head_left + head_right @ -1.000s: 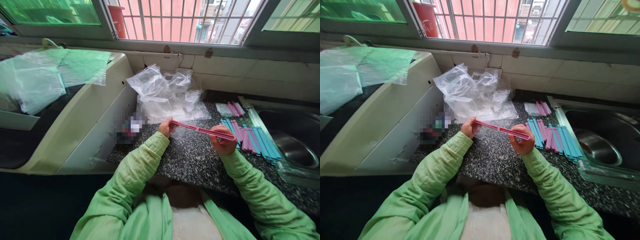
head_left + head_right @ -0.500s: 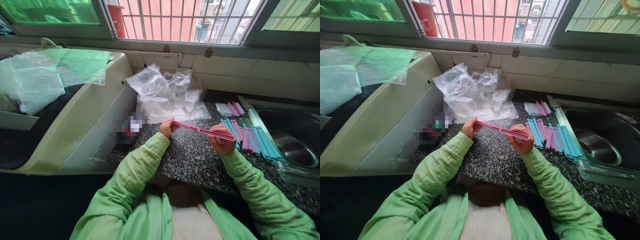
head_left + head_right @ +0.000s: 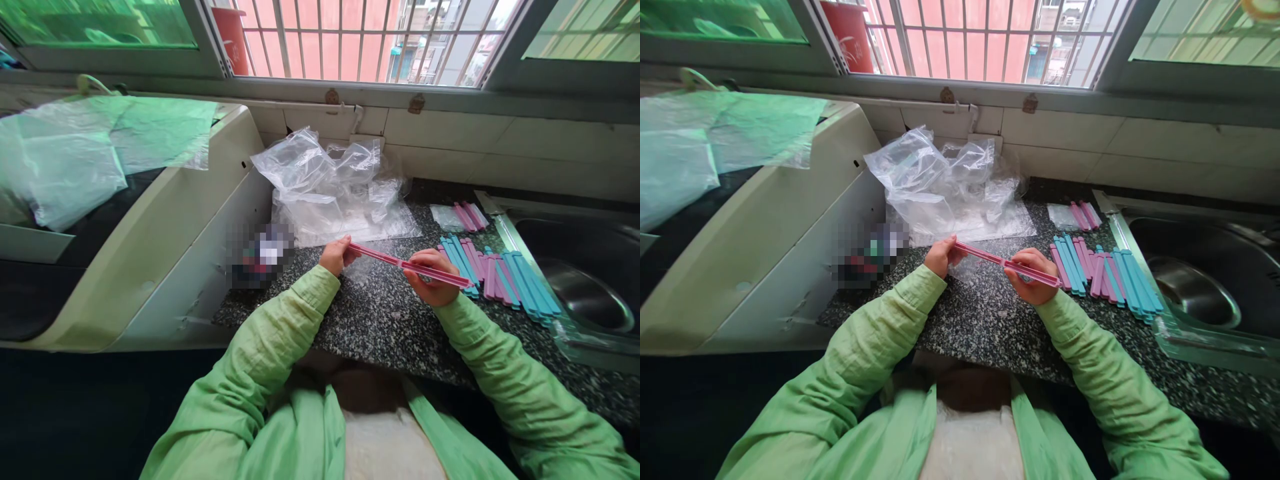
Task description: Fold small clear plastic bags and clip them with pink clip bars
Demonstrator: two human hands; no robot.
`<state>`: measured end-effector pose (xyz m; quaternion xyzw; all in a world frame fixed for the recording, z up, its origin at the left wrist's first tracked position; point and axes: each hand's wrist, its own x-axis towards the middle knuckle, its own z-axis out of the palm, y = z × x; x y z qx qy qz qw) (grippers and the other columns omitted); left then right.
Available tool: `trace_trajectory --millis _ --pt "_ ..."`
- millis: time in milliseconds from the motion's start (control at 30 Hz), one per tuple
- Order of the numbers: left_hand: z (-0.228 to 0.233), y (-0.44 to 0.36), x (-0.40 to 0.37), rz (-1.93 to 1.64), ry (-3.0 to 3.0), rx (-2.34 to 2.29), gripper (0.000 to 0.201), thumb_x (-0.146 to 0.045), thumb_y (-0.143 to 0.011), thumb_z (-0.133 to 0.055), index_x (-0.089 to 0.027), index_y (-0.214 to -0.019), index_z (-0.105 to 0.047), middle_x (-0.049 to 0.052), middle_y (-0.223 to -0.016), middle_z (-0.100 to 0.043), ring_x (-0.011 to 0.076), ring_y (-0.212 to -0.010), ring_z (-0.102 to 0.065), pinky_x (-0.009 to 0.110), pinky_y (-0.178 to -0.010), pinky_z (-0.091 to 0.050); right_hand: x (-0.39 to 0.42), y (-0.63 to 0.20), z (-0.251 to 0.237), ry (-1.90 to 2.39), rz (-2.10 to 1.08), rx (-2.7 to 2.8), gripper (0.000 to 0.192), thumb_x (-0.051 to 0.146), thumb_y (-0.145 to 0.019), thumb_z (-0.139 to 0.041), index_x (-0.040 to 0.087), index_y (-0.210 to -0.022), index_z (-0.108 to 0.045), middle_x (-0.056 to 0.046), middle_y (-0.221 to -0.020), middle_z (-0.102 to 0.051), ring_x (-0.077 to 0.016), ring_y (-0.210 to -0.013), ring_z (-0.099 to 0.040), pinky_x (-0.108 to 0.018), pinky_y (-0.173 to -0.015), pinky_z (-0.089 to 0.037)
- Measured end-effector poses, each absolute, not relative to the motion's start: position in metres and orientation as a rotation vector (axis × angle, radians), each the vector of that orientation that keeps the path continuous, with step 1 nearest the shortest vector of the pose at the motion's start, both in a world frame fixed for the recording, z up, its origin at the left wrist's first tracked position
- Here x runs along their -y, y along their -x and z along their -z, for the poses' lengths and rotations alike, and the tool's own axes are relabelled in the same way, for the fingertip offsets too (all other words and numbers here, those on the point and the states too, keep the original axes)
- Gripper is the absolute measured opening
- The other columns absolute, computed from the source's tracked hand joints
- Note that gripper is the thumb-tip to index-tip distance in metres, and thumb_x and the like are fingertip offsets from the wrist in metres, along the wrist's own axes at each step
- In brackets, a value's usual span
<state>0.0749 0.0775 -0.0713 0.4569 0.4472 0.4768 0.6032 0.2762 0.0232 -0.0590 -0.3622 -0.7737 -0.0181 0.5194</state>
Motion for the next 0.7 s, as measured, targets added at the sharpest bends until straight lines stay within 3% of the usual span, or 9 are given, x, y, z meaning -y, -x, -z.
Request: trace_trajectory --millis 700 --pt "0.0648 -0.0759 -0.0742 -1.026 -1.072 -1.05 0.054 -0.05 -0.081 -0.043 -0.01 -0.047 -0.058 -0.001 -0.033 -0.041 0.0047 -0.031 -0.032 0.021 -0.037 -0.022 -0.029 -0.2723 0.0658 0.928 0.094 1.963 0.01 0.022 -0.071 -0.063 0.02 -0.08 -0.059 -0.004 -0.071 -0.063 -0.0144 -0.062 -0.06 -0.026 -0.055 -0.051"
